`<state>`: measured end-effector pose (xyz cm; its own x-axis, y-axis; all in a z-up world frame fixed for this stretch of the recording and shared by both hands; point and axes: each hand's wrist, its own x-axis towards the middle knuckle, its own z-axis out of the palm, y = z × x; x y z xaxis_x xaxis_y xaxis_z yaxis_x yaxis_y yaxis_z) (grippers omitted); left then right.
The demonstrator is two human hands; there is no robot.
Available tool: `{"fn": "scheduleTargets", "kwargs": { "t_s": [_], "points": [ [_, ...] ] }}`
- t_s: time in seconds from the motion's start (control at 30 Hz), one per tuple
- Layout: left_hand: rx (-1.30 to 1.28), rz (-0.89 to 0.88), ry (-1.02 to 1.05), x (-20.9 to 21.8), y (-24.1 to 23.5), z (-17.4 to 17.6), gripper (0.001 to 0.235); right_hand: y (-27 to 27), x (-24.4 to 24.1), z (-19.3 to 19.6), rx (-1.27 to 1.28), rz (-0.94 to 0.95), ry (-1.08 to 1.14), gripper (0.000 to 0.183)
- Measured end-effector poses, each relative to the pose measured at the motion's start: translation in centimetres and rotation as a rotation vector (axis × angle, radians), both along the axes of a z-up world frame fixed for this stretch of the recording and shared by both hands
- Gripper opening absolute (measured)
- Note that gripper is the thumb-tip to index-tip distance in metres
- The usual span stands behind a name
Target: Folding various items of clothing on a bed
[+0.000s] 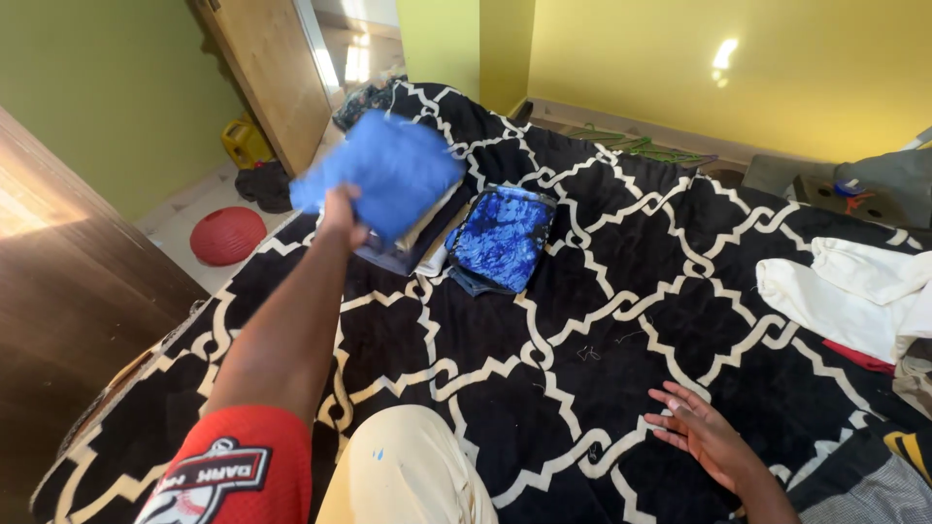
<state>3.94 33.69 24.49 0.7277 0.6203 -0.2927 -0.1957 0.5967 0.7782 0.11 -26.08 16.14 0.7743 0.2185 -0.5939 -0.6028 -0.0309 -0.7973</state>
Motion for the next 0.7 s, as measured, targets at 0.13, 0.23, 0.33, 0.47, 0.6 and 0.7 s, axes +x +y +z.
{"fn": "scheduleTargets", "kwargs": {
  "t_s": [0.13,0.23,0.33,0.47,0.6,0.7],
  "points": [
    [-0.155,0.020,-0.027,-1.5,-0.4,-3.5,0.053,-0.4,0.3,-0.7,-0.006,0.014,-0.012,0.057],
    [-0.142,-0.038,-0.141,-0.4,0.7,-3.8,0.059,-0.3,0.5,-0.8,0.001,0.010,-0.007,0.058],
    [-0.235,-0.028,-0.159,0.0,0.1,-1.9,0.050,-0.4,0.5,-1.1,-0.005,0.024,-0.025,0.059],
    [-0.289,-0.028,-0.322,0.0,-1.2,-1.7,0.064,-0.1,0.4,-0.8,-0.005,0.009,-0.004,0.057],
    [-0.128,-0.043,-0.080,-1.5,-0.2,-4.6,0.057,-0.3,0.2,-0.9,-0.013,0.031,-0.027,0.056],
    [0.028,0.101,0.029,-3.0,2.0,-7.2,0.043,-0.5,0.4,-0.9,-0.015,0.027,-0.037,0.055]
  ]
}}
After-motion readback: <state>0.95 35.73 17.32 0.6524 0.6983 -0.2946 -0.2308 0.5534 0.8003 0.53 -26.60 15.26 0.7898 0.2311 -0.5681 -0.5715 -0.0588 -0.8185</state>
